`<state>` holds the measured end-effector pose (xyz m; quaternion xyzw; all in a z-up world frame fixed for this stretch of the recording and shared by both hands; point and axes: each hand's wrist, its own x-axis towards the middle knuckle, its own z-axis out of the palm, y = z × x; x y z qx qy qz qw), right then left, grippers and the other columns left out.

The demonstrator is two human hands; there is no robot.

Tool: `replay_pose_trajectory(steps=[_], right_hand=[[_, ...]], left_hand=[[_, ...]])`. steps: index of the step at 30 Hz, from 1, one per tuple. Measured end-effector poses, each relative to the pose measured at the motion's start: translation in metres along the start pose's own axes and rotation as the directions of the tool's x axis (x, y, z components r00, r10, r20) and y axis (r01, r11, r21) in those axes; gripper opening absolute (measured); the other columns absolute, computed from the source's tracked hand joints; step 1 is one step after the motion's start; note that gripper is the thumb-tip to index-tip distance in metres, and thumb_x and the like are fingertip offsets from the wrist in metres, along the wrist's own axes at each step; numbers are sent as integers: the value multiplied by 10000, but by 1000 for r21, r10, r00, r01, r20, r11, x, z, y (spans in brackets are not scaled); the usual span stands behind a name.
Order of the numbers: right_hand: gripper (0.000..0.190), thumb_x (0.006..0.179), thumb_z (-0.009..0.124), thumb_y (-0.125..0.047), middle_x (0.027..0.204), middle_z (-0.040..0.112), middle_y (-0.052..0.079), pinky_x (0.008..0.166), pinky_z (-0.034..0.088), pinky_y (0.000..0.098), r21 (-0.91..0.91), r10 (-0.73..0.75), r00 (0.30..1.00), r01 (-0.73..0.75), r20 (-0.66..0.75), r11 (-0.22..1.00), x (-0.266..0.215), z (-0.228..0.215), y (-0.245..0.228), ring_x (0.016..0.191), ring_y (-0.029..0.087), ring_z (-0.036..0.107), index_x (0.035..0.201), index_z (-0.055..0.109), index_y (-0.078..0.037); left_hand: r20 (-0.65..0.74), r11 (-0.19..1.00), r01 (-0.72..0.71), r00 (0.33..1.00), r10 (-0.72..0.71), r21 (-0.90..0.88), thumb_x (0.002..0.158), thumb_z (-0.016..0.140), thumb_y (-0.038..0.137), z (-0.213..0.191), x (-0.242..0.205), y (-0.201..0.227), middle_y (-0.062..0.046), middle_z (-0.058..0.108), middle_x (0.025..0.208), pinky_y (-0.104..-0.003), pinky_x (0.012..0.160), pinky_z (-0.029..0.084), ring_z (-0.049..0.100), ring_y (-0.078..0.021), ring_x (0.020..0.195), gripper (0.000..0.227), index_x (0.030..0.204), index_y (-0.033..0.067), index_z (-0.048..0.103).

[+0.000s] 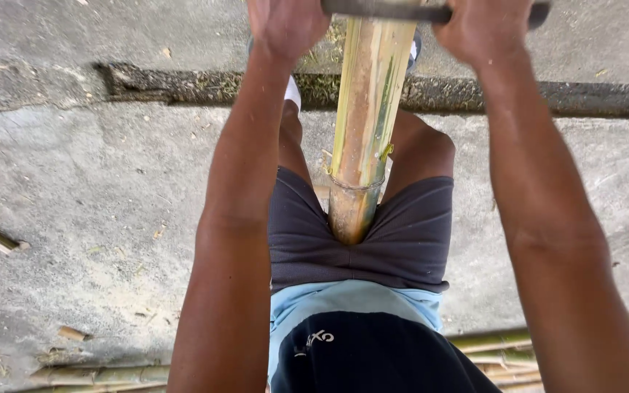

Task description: Shaving the outer layer of a bamboo pole using a drawknife.

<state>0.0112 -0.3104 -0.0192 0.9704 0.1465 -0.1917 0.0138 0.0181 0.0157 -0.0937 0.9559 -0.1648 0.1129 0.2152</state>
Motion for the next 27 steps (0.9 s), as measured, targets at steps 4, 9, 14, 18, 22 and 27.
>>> replay_pose_trajectory(steps=[4,9,14,18,22,27], right_hand=[[276,991,717,-428,613,654,50,645,471,442,-15,32,985,-30,168,999,-57,-11,-35,566,186,619,905,796,-177],[182,983,672,-320,619,659,37,619,491,416,46,55,948,-73,313,996,-141,16,-66,560,164,617,897,774,-196],[141,839,704,-299,791,733,100,713,546,500,138,32,989,-52,142,989,-196,20,-85,774,295,717,844,775,-177],[147,878,674,-268,829,748,126,764,556,511,175,95,957,-147,273,973,-196,21,-83,810,328,742,878,768,-155],[146,820,706,-265,823,744,124,757,549,506,184,49,983,-82,175,980,-184,21,-74,805,326,734,891,778,-160],[162,916,700,-300,783,723,111,714,533,491,150,67,970,-104,232,983,-131,10,-52,763,314,721,911,781,-160]], left_hand=[[158,997,7,987,-19,73,975,681,285,-55,-37,39,21,535,456,-296,333,384,479,-96,362,394,601,163,650],[388,991,89,914,-121,99,969,616,183,-96,-119,87,-15,587,565,-324,352,424,522,-115,437,282,697,137,672],[470,991,56,876,-108,124,856,689,182,-143,-142,128,-100,707,669,-397,528,555,692,-227,568,162,713,105,684],[365,997,17,930,-42,70,785,701,148,-124,-151,116,-96,712,679,-413,555,565,707,-254,597,90,699,124,687],[401,996,61,912,-83,68,823,722,175,-117,-139,112,-87,699,648,-412,508,542,697,-233,561,165,677,112,680],[237,1000,12,971,-16,18,769,737,166,-91,-95,85,-51,687,646,-389,523,533,685,-210,563,114,678,134,677]])
